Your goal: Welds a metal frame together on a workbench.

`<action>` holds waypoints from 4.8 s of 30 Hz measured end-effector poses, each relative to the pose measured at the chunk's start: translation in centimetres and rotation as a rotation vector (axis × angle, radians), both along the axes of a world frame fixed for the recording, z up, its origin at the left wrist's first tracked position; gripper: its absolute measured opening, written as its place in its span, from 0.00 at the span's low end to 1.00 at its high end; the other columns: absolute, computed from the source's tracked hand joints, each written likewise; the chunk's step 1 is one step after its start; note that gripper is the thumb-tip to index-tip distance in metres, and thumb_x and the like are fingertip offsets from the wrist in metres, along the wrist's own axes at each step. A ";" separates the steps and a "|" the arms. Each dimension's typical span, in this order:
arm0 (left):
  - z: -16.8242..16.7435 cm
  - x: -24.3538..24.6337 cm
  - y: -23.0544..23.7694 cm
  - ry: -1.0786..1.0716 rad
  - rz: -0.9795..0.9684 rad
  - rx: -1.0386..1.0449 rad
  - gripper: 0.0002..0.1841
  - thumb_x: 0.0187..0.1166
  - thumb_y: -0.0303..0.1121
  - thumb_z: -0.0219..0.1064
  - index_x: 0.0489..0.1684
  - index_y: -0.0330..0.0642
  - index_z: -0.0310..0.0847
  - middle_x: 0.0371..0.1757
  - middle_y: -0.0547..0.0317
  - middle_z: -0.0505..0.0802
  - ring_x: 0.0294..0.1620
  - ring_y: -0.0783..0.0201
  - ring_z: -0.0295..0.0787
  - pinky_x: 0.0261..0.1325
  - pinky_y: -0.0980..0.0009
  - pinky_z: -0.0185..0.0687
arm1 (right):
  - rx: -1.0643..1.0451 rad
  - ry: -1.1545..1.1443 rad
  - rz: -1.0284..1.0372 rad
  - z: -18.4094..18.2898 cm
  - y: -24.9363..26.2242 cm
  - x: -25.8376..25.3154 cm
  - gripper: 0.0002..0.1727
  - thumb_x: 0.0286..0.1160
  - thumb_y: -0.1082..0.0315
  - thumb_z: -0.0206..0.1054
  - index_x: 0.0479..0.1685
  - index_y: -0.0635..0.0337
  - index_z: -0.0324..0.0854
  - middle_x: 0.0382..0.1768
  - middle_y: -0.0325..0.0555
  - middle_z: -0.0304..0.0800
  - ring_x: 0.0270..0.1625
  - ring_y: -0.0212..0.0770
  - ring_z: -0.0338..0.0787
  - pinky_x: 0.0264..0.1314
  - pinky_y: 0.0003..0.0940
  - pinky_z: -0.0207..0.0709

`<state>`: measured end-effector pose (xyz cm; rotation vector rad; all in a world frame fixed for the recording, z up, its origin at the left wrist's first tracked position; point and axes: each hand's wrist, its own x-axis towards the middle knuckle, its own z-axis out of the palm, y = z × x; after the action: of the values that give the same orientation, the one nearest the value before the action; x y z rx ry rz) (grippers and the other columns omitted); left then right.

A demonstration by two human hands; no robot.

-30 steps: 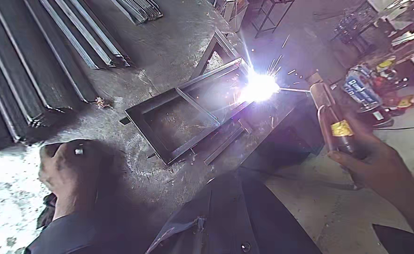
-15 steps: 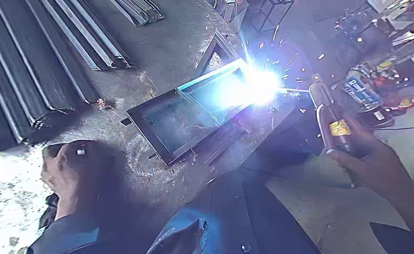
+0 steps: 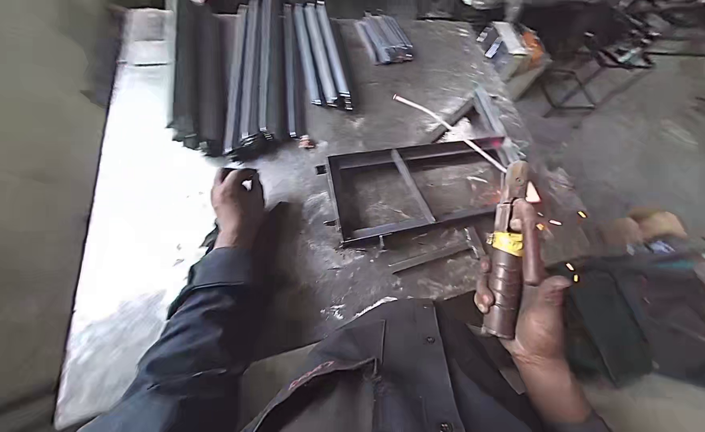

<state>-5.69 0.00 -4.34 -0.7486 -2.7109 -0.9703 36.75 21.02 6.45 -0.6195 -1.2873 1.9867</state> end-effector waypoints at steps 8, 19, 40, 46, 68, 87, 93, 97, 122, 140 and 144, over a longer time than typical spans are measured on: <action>3.4 13.1 -9.7 -0.042 0.488 -0.018 0.19 0.87 0.40 0.60 0.59 0.33 0.87 0.60 0.28 0.87 0.58 0.33 0.85 0.65 0.35 0.76 | 0.286 -0.020 0.457 4.6 10.6 -2.7 0.53 0.61 0.28 0.73 0.81 0.51 0.58 0.43 0.44 0.85 0.24 0.37 0.85 0.22 0.32 0.84; -3.1 29.6 -11.1 -0.278 1.114 0.218 0.38 0.82 0.48 0.67 0.84 0.27 0.66 0.82 0.23 0.73 0.86 0.34 0.67 0.89 0.46 0.58 | 1.101 -0.374 0.590 3.0 16.9 0.5 0.73 0.43 0.22 0.78 0.91 0.63 0.58 0.69 0.47 0.86 0.56 0.22 0.88 0.58 0.22 0.85; -7.9 28.5 -6.1 -0.493 1.068 1.092 0.35 0.92 0.61 0.44 0.62 0.37 0.84 0.50 0.48 0.96 0.50 0.56 0.97 0.51 0.50 0.94 | 1.336 -0.398 0.599 0.8 16.1 -4.1 0.68 0.45 0.18 0.74 0.90 0.53 0.65 0.60 0.52 0.91 0.50 0.37 0.92 0.50 0.40 0.87; -7.8 28.4 -5.8 -0.474 1.080 1.067 0.34 0.93 0.60 0.42 0.61 0.38 0.83 0.50 0.51 0.96 0.49 0.60 0.96 0.51 0.54 0.93 | 1.303 -0.405 0.613 0.7 16.2 -3.9 0.68 0.45 0.19 0.75 0.90 0.53 0.65 0.62 0.53 0.90 0.53 0.39 0.91 0.54 0.42 0.87; -8.4 28.1 -6.1 -0.474 1.086 1.090 0.35 0.93 0.60 0.43 0.61 0.36 0.84 0.50 0.47 0.96 0.49 0.58 0.96 0.53 0.52 0.92 | 1.287 -0.365 0.640 0.8 16.1 -4.3 0.67 0.45 0.22 0.78 0.89 0.57 0.66 0.64 0.53 0.89 0.57 0.36 0.90 0.60 0.37 0.86; -8.3 28.2 -5.8 -0.430 1.047 1.135 0.32 0.94 0.58 0.42 0.67 0.40 0.81 0.53 0.52 0.95 0.51 0.62 0.96 0.53 0.55 0.93 | 1.310 -0.395 0.627 1.0 15.8 -4.1 0.67 0.44 0.19 0.76 0.89 0.53 0.67 0.58 0.53 0.90 0.49 0.36 0.90 0.51 0.36 0.86; -8.4 28.3 -5.9 -0.435 1.046 1.089 0.34 0.94 0.60 0.41 0.64 0.38 0.83 0.53 0.51 0.95 0.52 0.61 0.95 0.55 0.53 0.92 | 1.331 -0.422 0.611 1.3 15.5 -4.0 0.67 0.45 0.19 0.74 0.89 0.52 0.66 0.56 0.53 0.91 0.45 0.38 0.89 0.45 0.39 0.86; -8.2 28.3 -5.8 -0.445 1.053 1.099 0.34 0.93 0.60 0.41 0.66 0.38 0.81 0.53 0.50 0.95 0.52 0.60 0.96 0.54 0.54 0.93 | 1.302 -0.414 0.623 1.1 15.5 -4.1 0.67 0.44 0.19 0.76 0.90 0.53 0.66 0.57 0.53 0.90 0.48 0.37 0.89 0.49 0.37 0.86; -8.3 28.3 -5.7 -0.408 1.048 1.100 0.33 0.94 0.58 0.41 0.62 0.36 0.83 0.51 0.51 0.96 0.50 0.63 0.96 0.54 0.56 0.93 | 1.290 -0.394 0.626 1.0 15.5 -4.5 0.66 0.44 0.20 0.76 0.88 0.54 0.68 0.59 0.53 0.90 0.50 0.37 0.90 0.51 0.37 0.87; -8.3 28.2 -5.7 -0.416 1.045 1.131 0.33 0.95 0.57 0.40 0.61 0.37 0.83 0.49 0.52 0.96 0.48 0.64 0.96 0.52 0.58 0.93 | 1.268 -0.416 0.640 1.7 15.1 -4.5 0.64 0.45 0.19 0.75 0.88 0.50 0.69 0.57 0.51 0.90 0.48 0.34 0.89 0.49 0.34 0.85; -8.2 28.3 -5.8 -0.428 1.046 1.121 0.33 0.95 0.57 0.40 0.60 0.37 0.83 0.49 0.52 0.96 0.48 0.64 0.96 0.51 0.58 0.93 | 1.255 -0.420 0.640 1.8 15.0 -4.5 0.64 0.45 0.20 0.75 0.88 0.49 0.69 0.57 0.49 0.91 0.47 0.33 0.88 0.48 0.33 0.85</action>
<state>22.58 -5.77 -12.50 1.0137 -1.7276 -1.9778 32.27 36.01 8.20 0.0490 -2.8227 1.0133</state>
